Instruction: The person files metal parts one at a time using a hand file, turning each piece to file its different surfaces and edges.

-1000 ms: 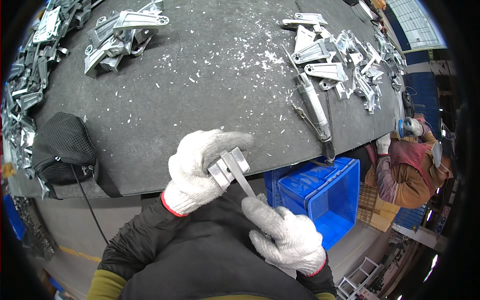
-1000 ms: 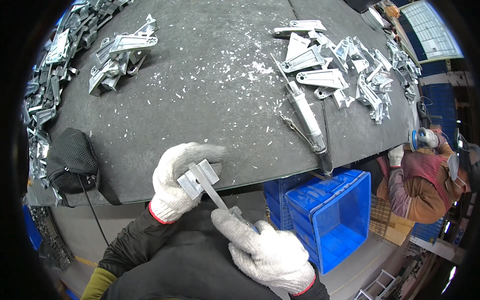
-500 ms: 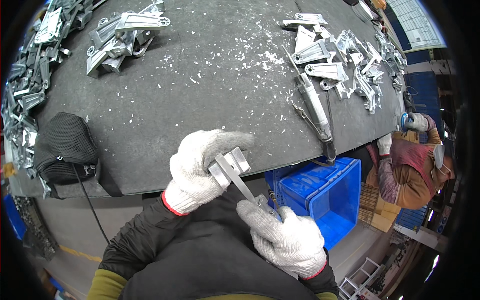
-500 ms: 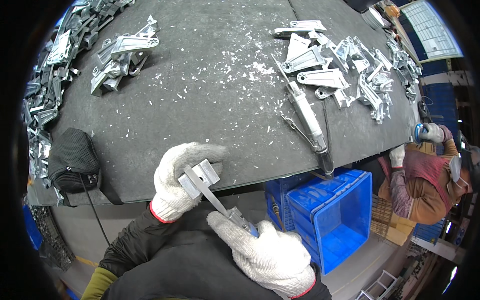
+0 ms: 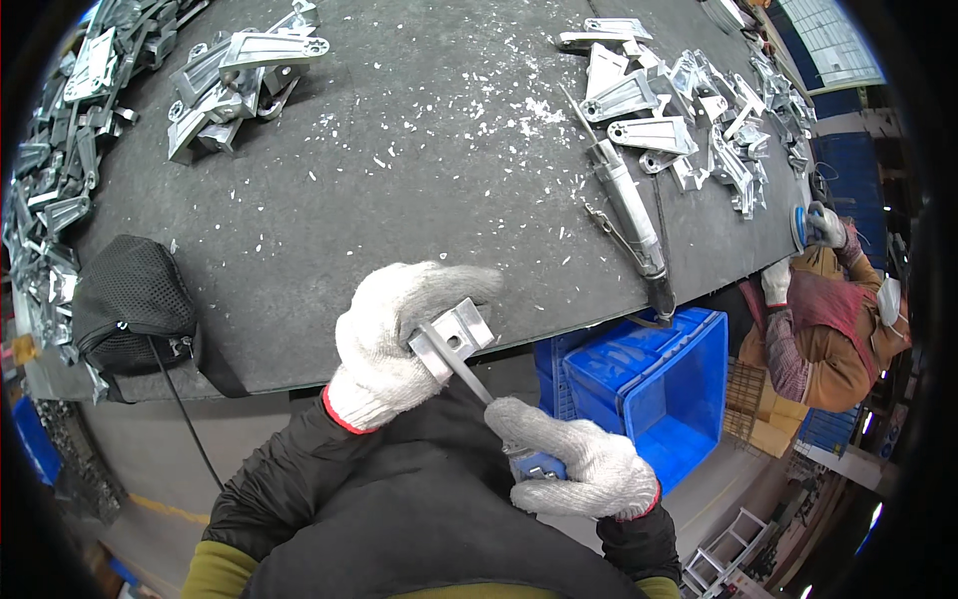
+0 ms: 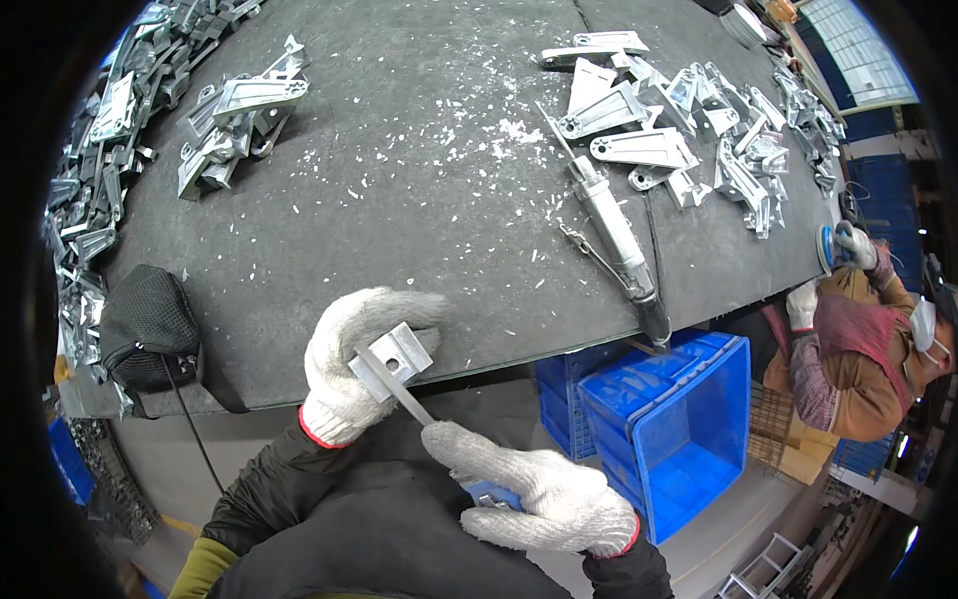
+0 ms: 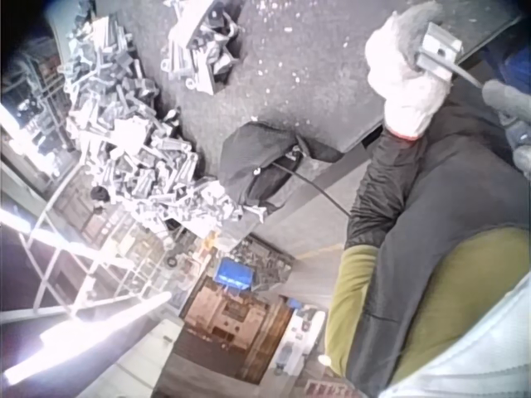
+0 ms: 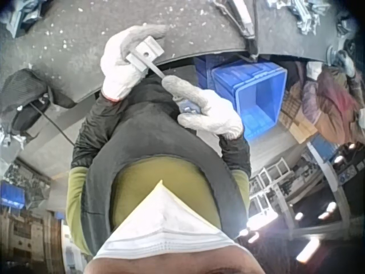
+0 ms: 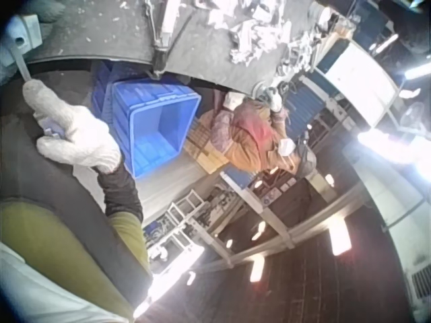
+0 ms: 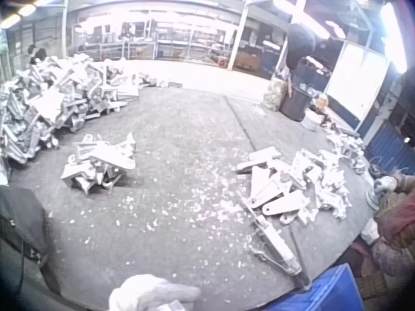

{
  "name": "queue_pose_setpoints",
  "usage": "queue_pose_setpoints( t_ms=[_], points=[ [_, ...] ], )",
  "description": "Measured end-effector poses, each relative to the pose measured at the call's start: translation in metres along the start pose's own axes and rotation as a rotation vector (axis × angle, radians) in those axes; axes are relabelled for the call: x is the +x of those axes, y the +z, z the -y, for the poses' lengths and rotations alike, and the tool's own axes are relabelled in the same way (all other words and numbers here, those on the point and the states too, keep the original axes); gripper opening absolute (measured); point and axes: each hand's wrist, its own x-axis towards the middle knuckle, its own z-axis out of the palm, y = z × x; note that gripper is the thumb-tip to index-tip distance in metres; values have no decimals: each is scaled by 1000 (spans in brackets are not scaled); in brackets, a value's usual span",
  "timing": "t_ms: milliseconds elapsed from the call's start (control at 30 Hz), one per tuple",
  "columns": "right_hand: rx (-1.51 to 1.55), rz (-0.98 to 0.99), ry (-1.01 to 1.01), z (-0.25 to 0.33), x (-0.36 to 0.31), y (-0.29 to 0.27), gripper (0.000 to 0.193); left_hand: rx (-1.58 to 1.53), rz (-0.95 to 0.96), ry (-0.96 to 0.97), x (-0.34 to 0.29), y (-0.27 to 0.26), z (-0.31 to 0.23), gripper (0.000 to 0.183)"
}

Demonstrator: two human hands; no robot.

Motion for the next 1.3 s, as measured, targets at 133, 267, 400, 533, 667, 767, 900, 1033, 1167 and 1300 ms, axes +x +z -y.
queue_pose_setpoints(
  t_ms=[133,267,400,533,667,767,900,1033,1167,1300],
  points=[
    [-42,-84,-156,-4,4,5,75,-52,-73,-91,1,9,-7,30],
    [-245,-153,-346,-5,1,3,63,102,158,45,8,-4,-9,40],
    [-902,-574,-64,14,-1,17,55,-26,197,59,12,-1,-9,54],
    [-1072,-622,22,15,0,24,53,-191,121,-35,16,9,-10,53],
    [-1178,-590,66,15,2,28,52,256,128,-124,22,8,-30,43],
    [-1282,-612,86,16,4,31,51,349,-57,111,27,14,-32,40],
    [-1308,-586,123,17,4,32,50,389,-2,54,25,12,-27,39],
    [-1282,-593,89,14,4,30,50,400,65,-25,23,11,-35,38],
    [-1284,-580,115,16,4,35,51,261,99,-181,27,12,-38,32],
    [-1352,-603,107,16,7,34,54,313,43,-82,27,12,-38,29]
  ],
)
